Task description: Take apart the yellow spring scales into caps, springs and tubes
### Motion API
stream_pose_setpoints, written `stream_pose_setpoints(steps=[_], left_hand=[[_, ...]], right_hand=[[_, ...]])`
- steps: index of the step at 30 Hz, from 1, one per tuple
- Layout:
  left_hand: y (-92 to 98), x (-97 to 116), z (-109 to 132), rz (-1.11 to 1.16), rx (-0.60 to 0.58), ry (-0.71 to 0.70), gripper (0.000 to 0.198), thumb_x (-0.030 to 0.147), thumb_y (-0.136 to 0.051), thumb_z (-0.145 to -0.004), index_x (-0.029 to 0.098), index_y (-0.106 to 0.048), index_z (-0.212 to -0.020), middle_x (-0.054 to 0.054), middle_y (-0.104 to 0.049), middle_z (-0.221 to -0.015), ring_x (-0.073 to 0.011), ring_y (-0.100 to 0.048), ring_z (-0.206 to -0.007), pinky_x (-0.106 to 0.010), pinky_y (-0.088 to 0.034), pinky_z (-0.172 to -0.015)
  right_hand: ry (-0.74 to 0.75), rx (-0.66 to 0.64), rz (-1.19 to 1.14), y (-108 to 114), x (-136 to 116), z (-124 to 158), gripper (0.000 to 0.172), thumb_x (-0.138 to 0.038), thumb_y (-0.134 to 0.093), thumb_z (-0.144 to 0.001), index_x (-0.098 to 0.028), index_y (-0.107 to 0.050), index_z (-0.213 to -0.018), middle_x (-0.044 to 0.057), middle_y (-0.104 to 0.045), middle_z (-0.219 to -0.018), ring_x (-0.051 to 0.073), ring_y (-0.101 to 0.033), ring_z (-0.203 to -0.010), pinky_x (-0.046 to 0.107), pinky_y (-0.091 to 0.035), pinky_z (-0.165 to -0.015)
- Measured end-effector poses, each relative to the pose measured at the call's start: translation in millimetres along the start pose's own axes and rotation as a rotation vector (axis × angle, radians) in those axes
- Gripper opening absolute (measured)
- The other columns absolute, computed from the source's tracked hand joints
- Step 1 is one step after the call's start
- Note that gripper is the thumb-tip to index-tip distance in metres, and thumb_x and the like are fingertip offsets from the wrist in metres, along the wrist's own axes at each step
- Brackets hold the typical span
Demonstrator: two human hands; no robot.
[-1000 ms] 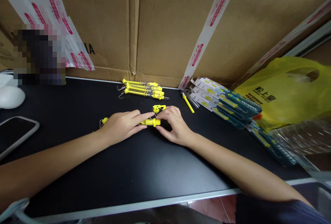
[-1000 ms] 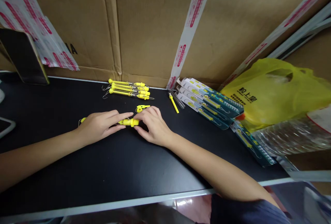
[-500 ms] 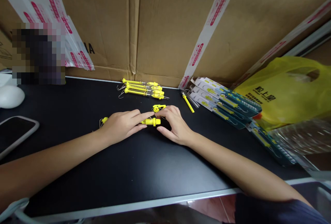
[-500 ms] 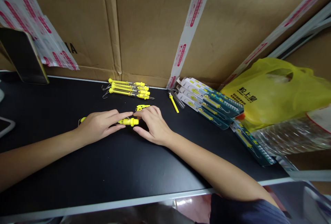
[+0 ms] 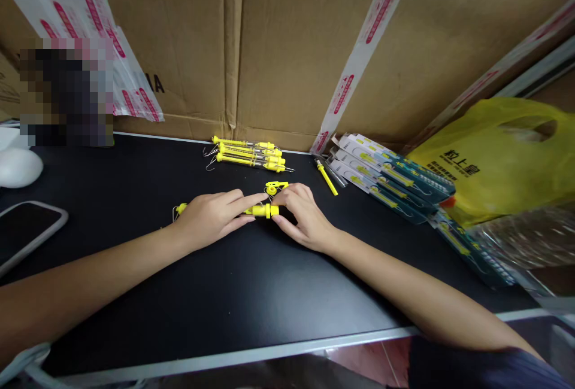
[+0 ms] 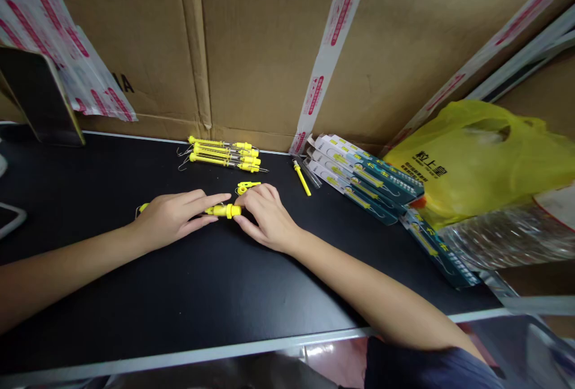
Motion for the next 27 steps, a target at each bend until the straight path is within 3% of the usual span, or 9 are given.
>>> stream_pose_setpoints(steps=[8, 12, 19, 24, 27], left_hand=[[-0.8, -0.2, -1.3, 0.007, -0.02, -0.003, 0.042, 0.038, -0.042, -0.094, 0.03, -0.039, -0.135, 0.004, -0.06, -0.091, -0.0094, -0.06, -0.075, -0.02, -0.043, -0.065], [-0.4, -0.7, -0.8, 0.001, -0.009, 0.002, 0.042, 0.038, -0.043, -0.094, 0.03, -0.039, -0.135, 0.004, -0.059, -0.09, -0.0095, -0.059, -0.074, -0.02, -0.042, -0.064], [-0.6, 0.9, -0.4, 0.001, 0.002, -0.007, 0.042, 0.038, -0.044, -0.093, 0.03, -0.04, -0.134, 0.004, -0.06, -0.089, -0.0095, -0.059, -0.073, -0.02, -0.042, -0.064], [-0.1, 1.3, -0.1, 0.008, -0.001, -0.01, 0.042, 0.038, -0.044, -0.093, 0.029, -0.041, -0.133, 0.004, -0.059, -0.087, -0.0091, -0.059, -0.073, -0.019, -0.042, -0.064], [0.0, 0.2, 0.5, -0.003, -0.003, 0.003, 0.043, 0.039, -0.044, -0.093, 0.03, -0.04, -0.135, 0.004, -0.06, -0.088, -0.0091, -0.059, -0.073, -0.019, -0.042, -0.064]], right_hand=[[-0.028, -0.01, 0.003, -1.4, 3.6, -0.7, 0.017, -0.036, -0.04, -0.094, -0.021, -0.048, -0.091, 0.005, -0.058, -0.089, 0.019, -0.048, -0.09, 0.039, -0.034, -0.089], [0.001, 0.009, -0.001, -0.7, 1.5, 0.1, 0.011, -0.031, -0.047, -0.091, -0.021, -0.047, -0.096, 0.005, -0.058, -0.093, 0.019, -0.049, -0.093, 0.039, -0.035, -0.091], [-0.021, 0.024, -0.029, 1.7, 2.9, -0.1, 0.022, -0.039, -0.047, -0.09, -0.02, -0.047, -0.101, 0.007, -0.058, -0.096, 0.021, -0.05, -0.093, 0.04, -0.035, -0.09], [-0.024, -0.019, 0.023, -1.5, 2.7, -0.8, 0.017, -0.035, -0.041, -0.094, -0.021, -0.049, -0.09, 0.005, -0.059, -0.088, 0.019, -0.048, -0.089, 0.04, -0.034, -0.089], [-0.005, -0.006, 0.016, -1.1, 0.6, -0.4, 0.012, -0.032, -0.045, -0.092, -0.02, -0.048, -0.095, 0.006, -0.058, -0.092, 0.019, -0.048, -0.092, 0.039, -0.035, -0.09]])
Point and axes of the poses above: each hand's wrist, its own z-axis away from the middle knuckle, its own y-axis out of the back of the hand, x = y × z, the point moved 10 cm from there along -z, towards the middle knuckle
